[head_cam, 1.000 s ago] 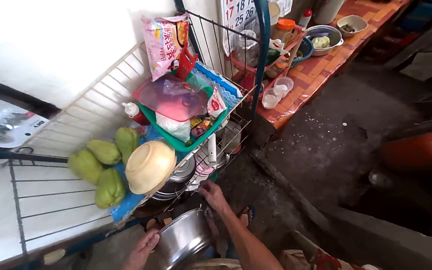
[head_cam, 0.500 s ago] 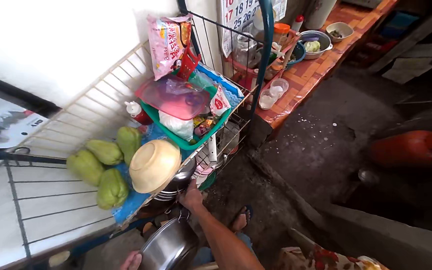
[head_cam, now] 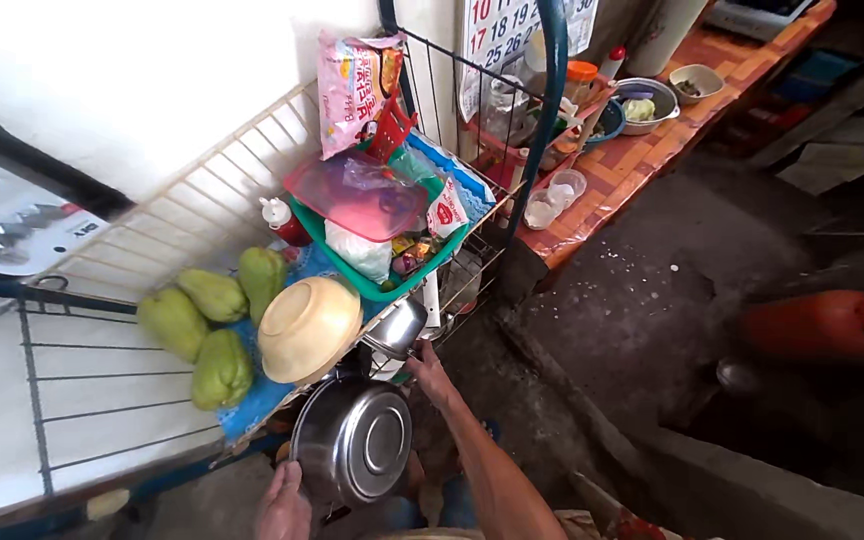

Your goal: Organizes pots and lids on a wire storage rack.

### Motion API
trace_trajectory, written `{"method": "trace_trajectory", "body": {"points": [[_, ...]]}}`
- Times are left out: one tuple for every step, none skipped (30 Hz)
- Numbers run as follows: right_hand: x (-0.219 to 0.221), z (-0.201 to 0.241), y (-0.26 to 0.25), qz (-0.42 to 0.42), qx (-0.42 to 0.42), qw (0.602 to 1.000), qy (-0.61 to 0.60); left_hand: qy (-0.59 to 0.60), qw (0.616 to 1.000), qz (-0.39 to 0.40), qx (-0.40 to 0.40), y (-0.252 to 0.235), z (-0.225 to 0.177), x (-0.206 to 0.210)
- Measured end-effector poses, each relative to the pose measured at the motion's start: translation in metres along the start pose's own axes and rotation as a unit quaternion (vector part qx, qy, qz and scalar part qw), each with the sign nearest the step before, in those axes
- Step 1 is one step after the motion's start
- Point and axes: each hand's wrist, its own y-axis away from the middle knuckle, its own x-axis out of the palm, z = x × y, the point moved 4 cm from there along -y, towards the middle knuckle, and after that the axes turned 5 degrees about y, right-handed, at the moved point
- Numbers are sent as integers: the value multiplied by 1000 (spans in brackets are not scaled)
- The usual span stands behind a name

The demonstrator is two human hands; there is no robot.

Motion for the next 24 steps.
{"method": "trace_trajectory", "body": {"points": [[-3,2,-1,3,1,1000,6,21,1000,-7,5,-3,1,6],[-5,3,-2,6,0,1000,12,36,999,-13,9,-7,2,11],[-8,5,-4,8,-1,1000,17,48,999,-17,14,-10,2,17],[-10,6,-5,11,-1,1000,21,58,998,-26,20,-13,2,24],[-12,8,-6,14,1,1000,25,68,997,-35,27,-15,1,32],[-15,10,-6,17,3,999,28,79,996,-40,31,-18,-1,39],[-16,12,-7,21,4,999,33,88,995,-42,32,-20,-2,48],[-18,13,-8,25,4,999,38,101,993,-41,31,-22,-3,55],[-19,14,-9,30,3,999,41,115,992,-42,31,-25,-3,60],[-22,14,-10,35,2,998,43,121,991,-45,31,-29,-1,64],[-25,15,-12,42,2,998,49,124,990,-50,32,-32,0,65],[-28,17,-14,51,1,997,57,129,989,-57,36,-36,1,66],[-31,20,-16,58,-1,996,69,131,988,-67,43,-41,1,66],[-34,22,-19,66,0,994,82,135,987,-77,49,-44,0,68],[-37,22,-21,71,1,993,92,145,985,-81,52,-46,0,69],[-38,22,-22,77,2,992,98,156,983,-85,54,-48,1,71],[-39,21,-23,82,0,991,102,166,980,-89,57,-51,2,74],[-40,21,-24,87,-4,991,104,176,978,-96,62,-54,2,78],[-40,21,-24,90,-8,991,102,186,974,-107,67,-57,1,84],[-39,21,-22,94,-10,990,100,193,971,-123,71,-60,-1,90],[-38,21,-21,99,-14,990,99,194,968,-139,75,-63,-3,97],[-36,21,-21,103,-18,989,100,190,966,-156,78,-67,-5,104],[-33,21,-21,107,-22,989,102,182,965,-169,80,-70,-7,112],[-31,20,-21,111,-26,988,106,179,964,-178,81,-73,-8,119]]}}
